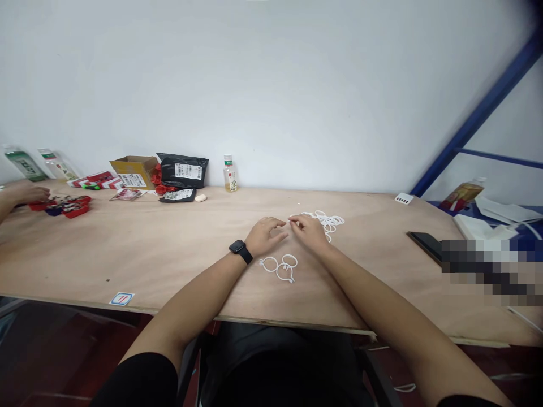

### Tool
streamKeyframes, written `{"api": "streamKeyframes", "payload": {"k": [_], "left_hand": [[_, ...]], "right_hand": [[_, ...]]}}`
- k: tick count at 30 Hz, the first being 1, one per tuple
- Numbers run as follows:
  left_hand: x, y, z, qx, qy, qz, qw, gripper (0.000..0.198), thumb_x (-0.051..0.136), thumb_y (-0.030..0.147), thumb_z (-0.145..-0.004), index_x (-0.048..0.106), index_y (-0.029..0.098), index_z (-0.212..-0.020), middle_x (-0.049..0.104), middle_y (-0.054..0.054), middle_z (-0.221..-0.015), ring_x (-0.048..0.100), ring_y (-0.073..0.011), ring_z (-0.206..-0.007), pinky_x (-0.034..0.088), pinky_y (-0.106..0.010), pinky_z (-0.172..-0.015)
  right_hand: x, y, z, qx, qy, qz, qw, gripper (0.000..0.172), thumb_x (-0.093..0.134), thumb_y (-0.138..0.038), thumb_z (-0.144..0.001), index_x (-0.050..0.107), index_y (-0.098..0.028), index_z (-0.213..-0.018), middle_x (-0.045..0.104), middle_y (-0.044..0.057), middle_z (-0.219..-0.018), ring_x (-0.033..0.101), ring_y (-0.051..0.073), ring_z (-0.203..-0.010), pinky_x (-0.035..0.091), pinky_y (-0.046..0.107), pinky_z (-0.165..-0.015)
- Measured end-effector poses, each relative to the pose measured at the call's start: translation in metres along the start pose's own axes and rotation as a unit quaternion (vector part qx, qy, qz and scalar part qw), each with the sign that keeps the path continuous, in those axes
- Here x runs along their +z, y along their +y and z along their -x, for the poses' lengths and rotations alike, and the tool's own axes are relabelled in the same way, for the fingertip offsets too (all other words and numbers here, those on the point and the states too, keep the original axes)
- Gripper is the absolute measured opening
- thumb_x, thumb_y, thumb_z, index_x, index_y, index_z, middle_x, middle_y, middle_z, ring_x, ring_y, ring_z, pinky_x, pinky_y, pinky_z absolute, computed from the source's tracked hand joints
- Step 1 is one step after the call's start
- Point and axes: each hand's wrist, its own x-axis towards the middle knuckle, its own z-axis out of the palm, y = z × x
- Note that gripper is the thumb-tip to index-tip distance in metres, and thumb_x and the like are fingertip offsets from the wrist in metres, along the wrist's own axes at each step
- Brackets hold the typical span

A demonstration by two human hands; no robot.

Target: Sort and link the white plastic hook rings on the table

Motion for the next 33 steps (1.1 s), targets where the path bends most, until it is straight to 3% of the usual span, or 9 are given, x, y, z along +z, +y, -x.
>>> {"api": "streamKeyframes", "payload": {"k": [3,6,9,14,21,24,27,30,33], "left_hand": [[-0.004,0.012,0.002,0.060,-0.107,0.016,0.992,0.049,0.069,0.051,-0.077,0.064,0.021,-0.115,0.063,-0.010,-0.120,0.055,-0.0236,-0.114,0.041,-0.039,-0.103],[0.003,0.020,0.008,0.081,-0.196,0.009,0.977,0.065,0.076,0.059,-0.064,0.064,0.024,-0.117,0.058,-0.011,-0.128,0.051,-0.0278,-0.120,0.037,-0.041,-0.106],[0.013,0.018,0.013,0.071,-0.230,-0.012,0.971,0.063,0.078,0.062,-0.058,0.068,0.027,-0.109,0.059,-0.010,-0.128,0.052,-0.0304,-0.119,0.038,-0.043,-0.104],[0.016,0.000,0.011,0.008,-0.192,-0.063,0.979,0.042,0.066,0.061,-0.074,0.071,0.025,-0.096,0.066,-0.008,-0.114,0.057,-0.0266,-0.111,0.040,-0.040,-0.098],[0.007,-0.018,0.006,-0.108,-0.150,-0.152,0.971,0.033,0.052,0.051,-0.088,0.071,0.026,-0.098,0.069,-0.007,-0.106,0.059,-0.0266,-0.103,0.042,-0.042,-0.091],[0.009,-0.019,0.006,-0.117,-0.141,-0.168,0.969,0.027,0.046,0.038,-0.093,0.069,0.026,-0.102,0.070,-0.006,-0.104,0.059,-0.0245,-0.101,0.042,-0.040,-0.089],[0.012,-0.018,0.006,-0.121,-0.136,-0.173,0.968,0.028,0.044,0.030,-0.093,0.067,0.025,-0.107,0.070,-0.006,-0.105,0.059,-0.0242,-0.102,0.042,-0.039,-0.089],[0.013,-0.018,0.006,-0.124,-0.130,-0.168,0.969,0.028,0.044,0.026,-0.093,0.066,0.024,-0.109,0.070,-0.007,-0.106,0.059,-0.0242,-0.102,0.042,-0.039,-0.088],[0.012,-0.014,0.005,-0.116,-0.121,-0.146,0.975,0.025,0.047,0.028,-0.091,0.069,0.025,-0.102,0.070,-0.006,-0.104,0.059,-0.0232,-0.100,0.041,-0.039,-0.089]], "right_hand": [[-0.011,0.020,-0.004,0.012,0.011,0.096,0.995,0.022,0.052,-0.021,-0.086,0.072,-0.022,-0.095,0.070,0.007,-0.097,0.063,0.022,-0.088,0.048,0.032,-0.077],[-0.019,0.036,-0.006,0.067,0.008,0.142,0.988,0.021,0.056,-0.020,-0.082,0.072,-0.022,-0.096,0.067,0.009,-0.098,0.063,0.022,-0.083,0.047,0.032,-0.071],[-0.018,0.037,-0.005,0.079,0.012,0.129,0.988,0.022,0.058,-0.022,-0.081,0.071,-0.022,-0.098,0.065,0.009,-0.099,0.062,0.022,-0.083,0.047,0.033,-0.070],[-0.010,0.017,-0.002,0.022,-0.012,0.068,0.997,0.021,0.055,-0.025,-0.085,0.071,-0.022,-0.099,0.065,0.007,-0.100,0.062,0.022,-0.090,0.048,0.034,-0.078],[-0.001,0.002,0.005,-0.093,-0.157,-0.005,0.983,0.025,0.054,-0.013,-0.082,0.070,-0.020,-0.099,0.068,0.006,-0.096,0.062,0.019,-0.085,0.048,0.031,-0.079],[0.002,-0.001,0.009,-0.106,-0.196,-0.005,0.975,0.031,0.057,-0.014,-0.079,0.069,-0.022,-0.107,0.068,0.006,-0.099,0.062,0.019,-0.089,0.047,0.032,-0.081],[0.004,-0.004,0.010,-0.105,-0.212,0.004,0.972,0.032,0.064,-0.025,-0.080,0.067,-0.025,-0.112,0.068,0.006,-0.102,0.063,0.021,-0.093,0.047,0.033,-0.083],[0.005,-0.005,0.010,-0.106,-0.220,0.014,0.970,0.023,0.065,-0.031,-0.081,0.070,-0.024,-0.102,0.068,0.006,-0.102,0.063,0.022,-0.094,0.048,0.033,-0.083],[0.006,-0.005,0.010,-0.113,-0.218,0.011,0.969,0.014,0.062,-0.025,-0.083,0.071,-0.022,-0.094,0.069,0.006,-0.097,0.064,0.020,-0.089,0.047,0.032,-0.080]]}}
